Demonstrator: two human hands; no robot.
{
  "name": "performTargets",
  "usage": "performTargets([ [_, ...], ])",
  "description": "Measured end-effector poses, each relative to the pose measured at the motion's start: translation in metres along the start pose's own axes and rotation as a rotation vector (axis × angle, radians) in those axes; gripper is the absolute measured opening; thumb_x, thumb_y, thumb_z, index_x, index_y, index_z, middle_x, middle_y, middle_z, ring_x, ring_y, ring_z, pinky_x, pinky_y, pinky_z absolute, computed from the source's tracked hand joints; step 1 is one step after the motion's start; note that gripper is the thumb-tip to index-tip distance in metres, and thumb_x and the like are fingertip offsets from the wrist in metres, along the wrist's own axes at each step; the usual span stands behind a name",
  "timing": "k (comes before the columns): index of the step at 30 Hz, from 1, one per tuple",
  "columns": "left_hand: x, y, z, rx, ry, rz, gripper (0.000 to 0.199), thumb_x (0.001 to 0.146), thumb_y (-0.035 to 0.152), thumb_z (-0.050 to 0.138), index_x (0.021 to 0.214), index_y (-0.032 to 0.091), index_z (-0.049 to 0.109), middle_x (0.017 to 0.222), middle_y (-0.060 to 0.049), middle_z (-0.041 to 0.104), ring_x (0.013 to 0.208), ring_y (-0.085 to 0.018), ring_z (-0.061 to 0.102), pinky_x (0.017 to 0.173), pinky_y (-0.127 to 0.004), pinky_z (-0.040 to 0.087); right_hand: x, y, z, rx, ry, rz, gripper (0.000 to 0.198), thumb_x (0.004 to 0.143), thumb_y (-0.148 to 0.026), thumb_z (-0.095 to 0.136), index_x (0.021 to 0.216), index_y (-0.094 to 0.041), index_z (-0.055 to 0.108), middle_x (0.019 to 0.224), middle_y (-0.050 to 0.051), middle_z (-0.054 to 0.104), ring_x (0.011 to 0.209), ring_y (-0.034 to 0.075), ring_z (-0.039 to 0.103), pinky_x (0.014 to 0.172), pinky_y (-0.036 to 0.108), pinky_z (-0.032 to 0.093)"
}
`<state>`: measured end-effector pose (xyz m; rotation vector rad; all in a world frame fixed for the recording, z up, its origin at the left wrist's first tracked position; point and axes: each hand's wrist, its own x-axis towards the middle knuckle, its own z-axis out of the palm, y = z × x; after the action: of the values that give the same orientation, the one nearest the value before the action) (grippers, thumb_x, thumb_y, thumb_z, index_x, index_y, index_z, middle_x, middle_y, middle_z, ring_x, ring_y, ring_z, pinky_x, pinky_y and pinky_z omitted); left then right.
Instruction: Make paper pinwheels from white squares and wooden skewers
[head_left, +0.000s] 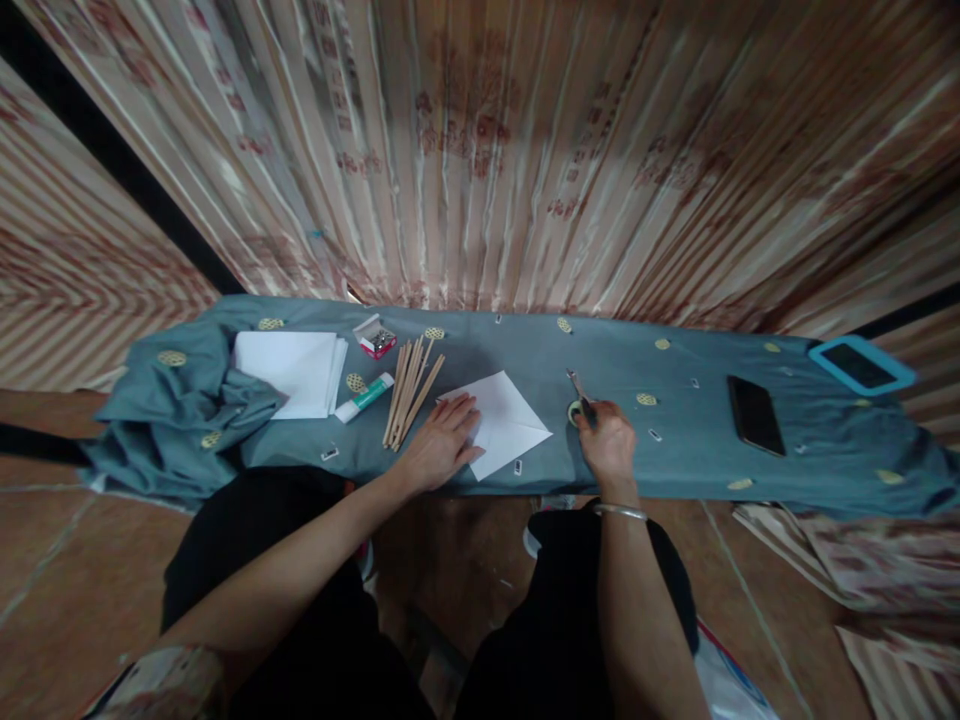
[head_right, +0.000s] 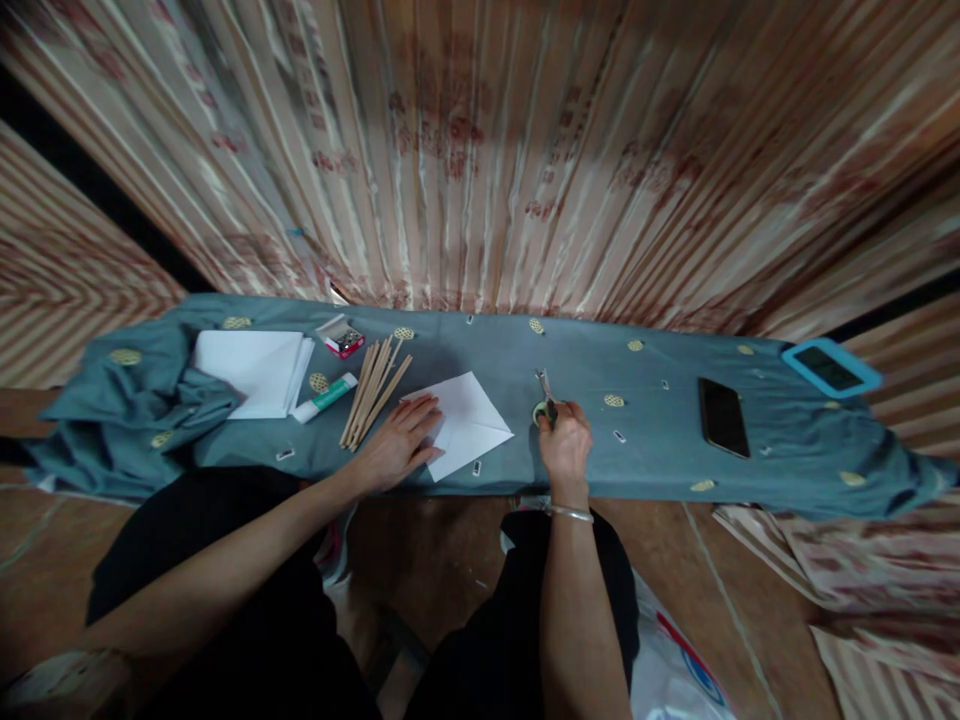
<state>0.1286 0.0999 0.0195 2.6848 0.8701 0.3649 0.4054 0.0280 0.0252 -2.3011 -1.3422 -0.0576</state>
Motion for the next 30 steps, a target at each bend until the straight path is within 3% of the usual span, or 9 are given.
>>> performTargets([
  [3, -0.004, -0.004, 0.0, 0.008, 0.009, -0.009, 0.052, 0.091, 0.037, 0.053, 0.135, 0.01, 0.048, 0.15, -0.02, 0.038, 0.143, -0.03, 0.029, 0.117, -0.05, 0.022, -0.004, -0.011, 0.004, 0.061, 0.029, -0.044, 0.035, 0.088, -0.029, 0.047, 0.113, -0.01, 0.063, 0.121, 0.021, 0.062, 0.115, 0.031, 0.057, 0.098, 0.044, 0.042],
  [8, -0.007, -0.007, 0.002, 0.031, -0.01, -0.016, 0.052, 0.091, 0.038, 0.052, 0.136, 0.011, 0.047, 0.148, -0.019, 0.041, 0.142, -0.029, 0.031, 0.117, -0.048, 0.023, -0.016, -0.048, 0.022, 0.223, -0.01, -0.214, 0.051, 0.087, -0.046, 0.053, 0.122, -0.009, 0.059, 0.128, 0.021, 0.06, 0.124, 0.03, 0.051, 0.105, 0.046, 0.038],
  [12, -0.007, -0.007, 0.003, 0.066, -0.036, -0.015, 0.055, 0.092, 0.039, 0.051, 0.137, 0.008, 0.045, 0.149, -0.02, 0.04, 0.142, -0.029, 0.03, 0.117, -0.048, 0.021, -0.025, -0.065, 0.036, 0.205, -0.082, -0.208, 0.054, 0.084, -0.039, 0.057, 0.126, -0.005, 0.055, 0.132, 0.024, 0.056, 0.126, 0.032, 0.049, 0.105, 0.048, 0.037],
  [21, -0.014, -0.012, 0.004, 0.119, -0.013, 0.0, 0.06, 0.093, 0.043, 0.049, 0.14, 0.008, 0.041, 0.15, -0.019, 0.038, 0.142, -0.029, 0.031, 0.117, -0.049, 0.021, -0.03, -0.05, 0.048, 0.206, -0.013, -0.213, 0.046, 0.083, -0.03, 0.052, 0.123, -0.008, 0.057, 0.133, 0.022, 0.056, 0.125, 0.031, 0.049, 0.105, 0.048, 0.039],
  [30, -0.018, -0.013, 0.003, 0.163, 0.014, -0.004, 0.06, 0.091, 0.043, 0.052, 0.139, 0.008, 0.044, 0.149, -0.019, 0.04, 0.142, -0.031, 0.031, 0.117, -0.05, 0.023, -0.034, -0.026, 0.043, 0.18, 0.035, -0.257, 0.044, 0.088, -0.031, 0.045, 0.123, -0.007, 0.056, 0.129, 0.022, 0.057, 0.125, 0.031, 0.048, 0.102, 0.05, 0.041],
])
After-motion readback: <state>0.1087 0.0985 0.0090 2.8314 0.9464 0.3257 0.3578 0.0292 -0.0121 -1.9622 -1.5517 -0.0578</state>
